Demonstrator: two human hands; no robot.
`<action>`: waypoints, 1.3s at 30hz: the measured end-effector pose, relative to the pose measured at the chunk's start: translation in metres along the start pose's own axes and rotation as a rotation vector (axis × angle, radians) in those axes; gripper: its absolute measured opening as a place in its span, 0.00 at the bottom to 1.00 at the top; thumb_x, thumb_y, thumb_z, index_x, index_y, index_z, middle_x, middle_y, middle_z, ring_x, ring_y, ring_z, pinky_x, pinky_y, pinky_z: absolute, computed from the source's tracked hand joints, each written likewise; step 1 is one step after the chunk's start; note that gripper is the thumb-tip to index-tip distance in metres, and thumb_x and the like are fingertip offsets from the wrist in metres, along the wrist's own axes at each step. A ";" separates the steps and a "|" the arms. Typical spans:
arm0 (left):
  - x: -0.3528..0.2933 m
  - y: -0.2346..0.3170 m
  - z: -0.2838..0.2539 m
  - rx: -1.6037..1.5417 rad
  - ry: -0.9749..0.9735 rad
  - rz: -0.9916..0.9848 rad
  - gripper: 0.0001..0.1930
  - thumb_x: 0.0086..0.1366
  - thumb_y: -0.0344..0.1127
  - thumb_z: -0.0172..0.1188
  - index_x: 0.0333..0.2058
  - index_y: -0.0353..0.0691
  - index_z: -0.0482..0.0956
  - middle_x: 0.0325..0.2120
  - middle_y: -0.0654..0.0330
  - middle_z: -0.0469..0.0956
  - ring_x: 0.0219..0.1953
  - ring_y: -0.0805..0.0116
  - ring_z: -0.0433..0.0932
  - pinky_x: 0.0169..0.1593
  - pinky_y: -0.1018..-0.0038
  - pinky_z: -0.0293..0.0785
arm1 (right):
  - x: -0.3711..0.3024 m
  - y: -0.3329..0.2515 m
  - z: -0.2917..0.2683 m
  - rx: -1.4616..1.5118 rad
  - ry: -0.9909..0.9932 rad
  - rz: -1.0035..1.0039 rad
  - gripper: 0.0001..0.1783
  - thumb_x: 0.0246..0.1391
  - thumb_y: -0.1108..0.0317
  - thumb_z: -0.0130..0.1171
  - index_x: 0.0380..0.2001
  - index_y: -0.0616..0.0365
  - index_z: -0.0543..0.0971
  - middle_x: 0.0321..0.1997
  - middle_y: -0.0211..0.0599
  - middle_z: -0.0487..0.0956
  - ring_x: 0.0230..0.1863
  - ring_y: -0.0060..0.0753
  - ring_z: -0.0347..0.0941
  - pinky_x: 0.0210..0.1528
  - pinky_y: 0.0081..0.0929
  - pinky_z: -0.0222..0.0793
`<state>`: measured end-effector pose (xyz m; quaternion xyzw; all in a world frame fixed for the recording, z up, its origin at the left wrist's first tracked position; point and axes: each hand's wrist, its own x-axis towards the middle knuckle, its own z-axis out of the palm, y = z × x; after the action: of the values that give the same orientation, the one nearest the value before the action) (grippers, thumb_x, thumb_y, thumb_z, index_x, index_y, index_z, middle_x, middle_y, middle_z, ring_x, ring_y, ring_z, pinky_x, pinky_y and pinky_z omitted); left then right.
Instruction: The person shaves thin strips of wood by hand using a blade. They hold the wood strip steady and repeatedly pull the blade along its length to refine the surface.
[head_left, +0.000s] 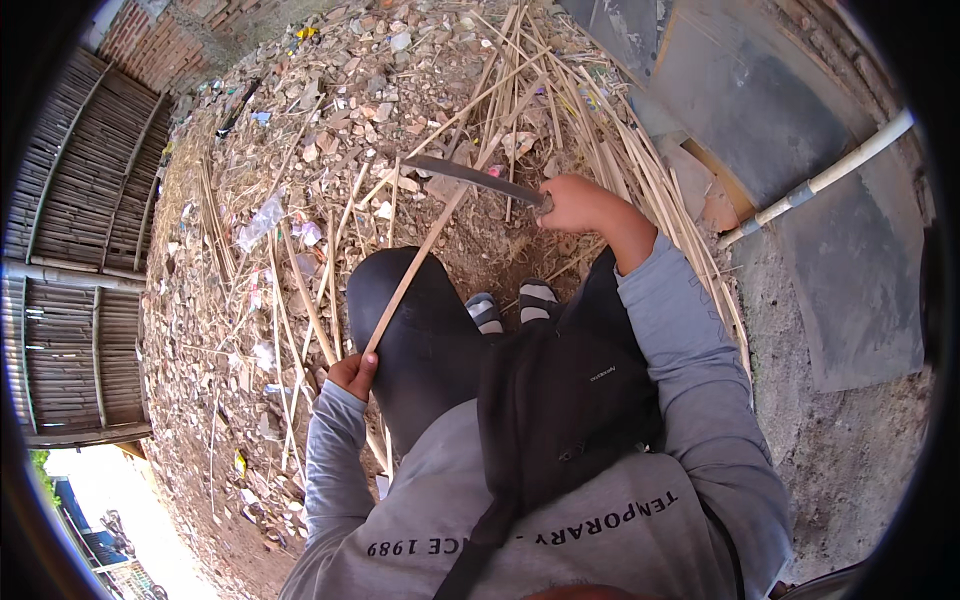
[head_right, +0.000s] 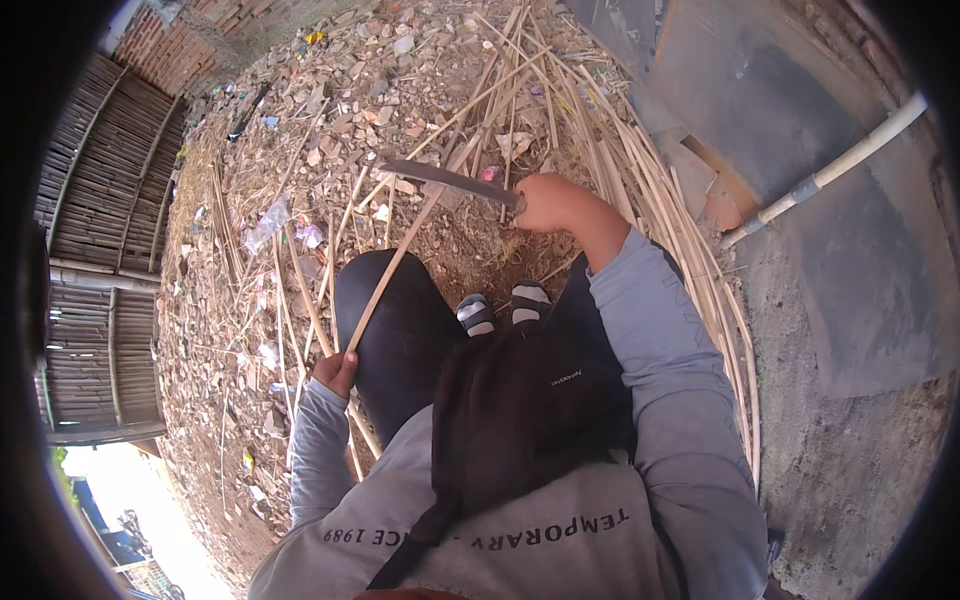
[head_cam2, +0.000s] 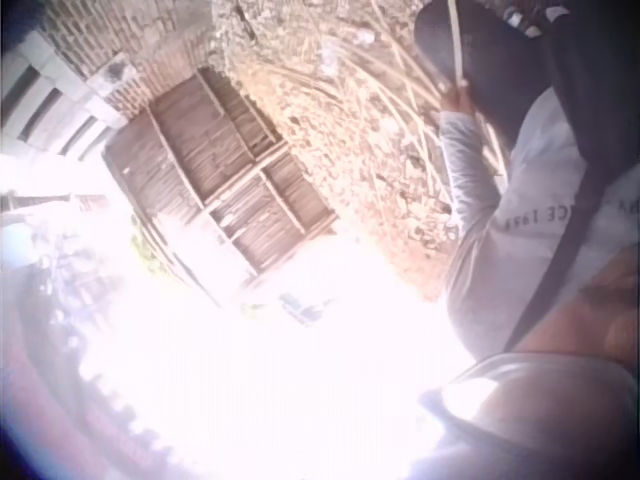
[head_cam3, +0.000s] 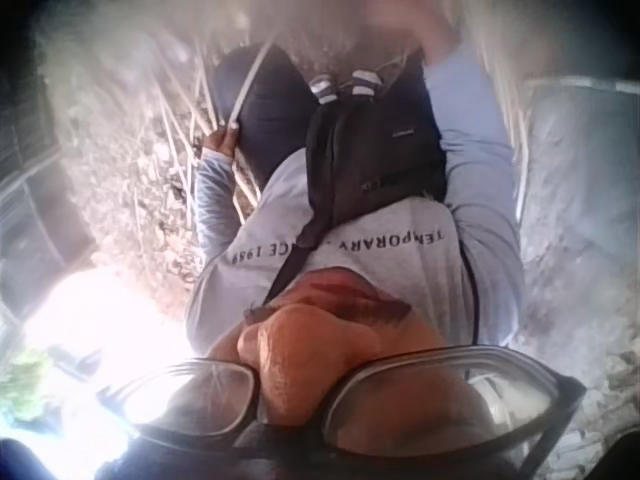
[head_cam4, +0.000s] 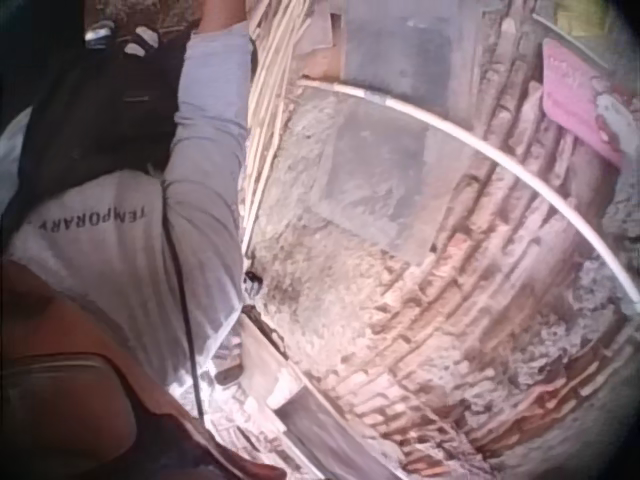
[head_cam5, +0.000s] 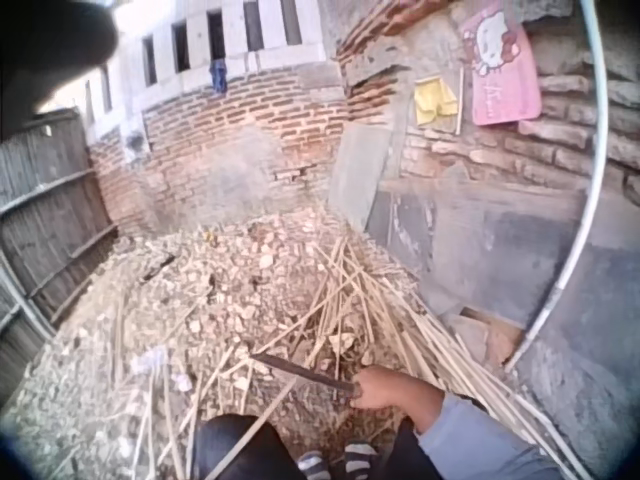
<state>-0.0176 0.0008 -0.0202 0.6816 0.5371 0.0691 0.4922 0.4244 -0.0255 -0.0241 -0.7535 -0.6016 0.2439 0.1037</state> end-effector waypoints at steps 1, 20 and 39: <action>0.001 -0.001 -0.003 0.031 -0.022 -0.012 0.27 0.65 0.54 0.51 0.33 0.29 0.78 0.19 0.69 0.70 0.25 0.80 0.64 0.31 0.79 0.62 | 0.001 0.003 0.006 0.011 -0.025 -0.039 0.25 0.37 0.57 0.65 0.39 0.60 0.77 0.33 0.49 0.79 0.38 0.48 0.75 0.40 0.39 0.70; -0.006 0.007 0.012 0.533 0.226 0.020 0.27 0.64 0.56 0.42 0.29 0.35 0.77 0.23 0.39 0.75 0.31 0.39 0.75 0.35 0.54 0.69 | -0.020 -0.041 -0.003 -0.194 0.097 -0.037 0.18 0.42 0.52 0.64 0.29 0.56 0.77 0.27 0.45 0.77 0.35 0.50 0.75 0.37 0.44 0.70; -0.009 0.019 0.011 0.461 0.225 0.095 0.30 0.64 0.59 0.42 0.26 0.33 0.76 0.20 0.41 0.74 0.29 0.41 0.76 0.35 0.56 0.70 | 0.008 0.012 0.007 -0.042 0.088 0.051 0.21 0.40 0.54 0.63 0.35 0.59 0.78 0.35 0.49 0.78 0.41 0.51 0.74 0.43 0.42 0.69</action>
<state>-0.0022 -0.0118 -0.0079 0.7881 0.5575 0.0433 0.2574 0.4330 -0.0223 -0.0373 -0.7807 -0.5820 0.2003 0.1079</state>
